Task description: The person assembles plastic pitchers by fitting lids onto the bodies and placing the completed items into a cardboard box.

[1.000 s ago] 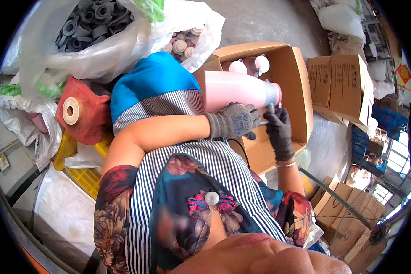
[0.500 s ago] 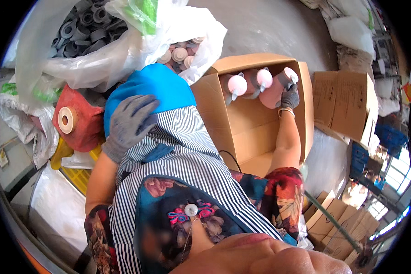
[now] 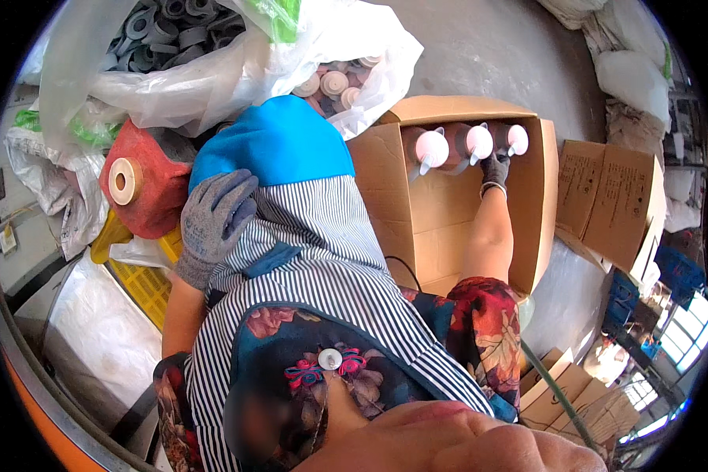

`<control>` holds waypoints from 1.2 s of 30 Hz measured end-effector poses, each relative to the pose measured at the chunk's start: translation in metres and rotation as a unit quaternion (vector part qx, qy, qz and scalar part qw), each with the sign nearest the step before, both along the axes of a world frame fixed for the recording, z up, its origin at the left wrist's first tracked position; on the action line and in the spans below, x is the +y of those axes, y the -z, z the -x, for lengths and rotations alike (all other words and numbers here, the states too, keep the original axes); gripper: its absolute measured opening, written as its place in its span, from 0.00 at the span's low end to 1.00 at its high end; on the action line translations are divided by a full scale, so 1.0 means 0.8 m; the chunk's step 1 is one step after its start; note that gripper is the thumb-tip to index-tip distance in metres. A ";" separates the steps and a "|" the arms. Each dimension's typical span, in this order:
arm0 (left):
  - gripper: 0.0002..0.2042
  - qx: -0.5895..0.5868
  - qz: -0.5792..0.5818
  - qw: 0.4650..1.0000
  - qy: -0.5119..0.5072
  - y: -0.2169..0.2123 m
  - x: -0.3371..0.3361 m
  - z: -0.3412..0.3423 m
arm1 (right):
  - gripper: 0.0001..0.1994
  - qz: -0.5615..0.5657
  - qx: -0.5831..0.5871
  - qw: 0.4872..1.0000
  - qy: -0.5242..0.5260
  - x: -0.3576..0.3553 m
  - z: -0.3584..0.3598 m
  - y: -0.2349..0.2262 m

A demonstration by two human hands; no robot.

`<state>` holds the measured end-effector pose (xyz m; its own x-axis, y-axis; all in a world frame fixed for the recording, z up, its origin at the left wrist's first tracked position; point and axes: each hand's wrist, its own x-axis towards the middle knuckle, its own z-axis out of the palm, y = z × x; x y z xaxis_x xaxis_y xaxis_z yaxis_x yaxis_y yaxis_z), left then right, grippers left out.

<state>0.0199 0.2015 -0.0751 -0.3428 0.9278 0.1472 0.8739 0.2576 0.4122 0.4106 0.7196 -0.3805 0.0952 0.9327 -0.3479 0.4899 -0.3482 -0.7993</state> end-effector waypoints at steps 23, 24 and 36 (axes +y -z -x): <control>0.23 -0.234 -0.077 0.616 -0.748 0.371 -0.561 -0.033 | 0.25 0.116 -0.269 0.743 -0.602 -0.298 0.112 -0.222; 0.22 -0.224 -0.025 0.660 -0.717 0.382 -0.522 -0.031 | 0.25 0.107 -0.287 0.752 -0.584 -0.304 0.105 -0.234; 0.33 -0.161 0.518 0.753 -0.372 0.368 -0.421 0.014 | 0.22 0.017 -0.435 0.690 -0.579 -0.294 0.133 -0.318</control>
<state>0.0084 -0.1356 -0.3695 -0.6872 0.0218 -0.7261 0.2272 0.9559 -0.1863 0.3043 0.4840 -0.1264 -0.5205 0.5521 -0.6514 0.7445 0.6669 -0.0295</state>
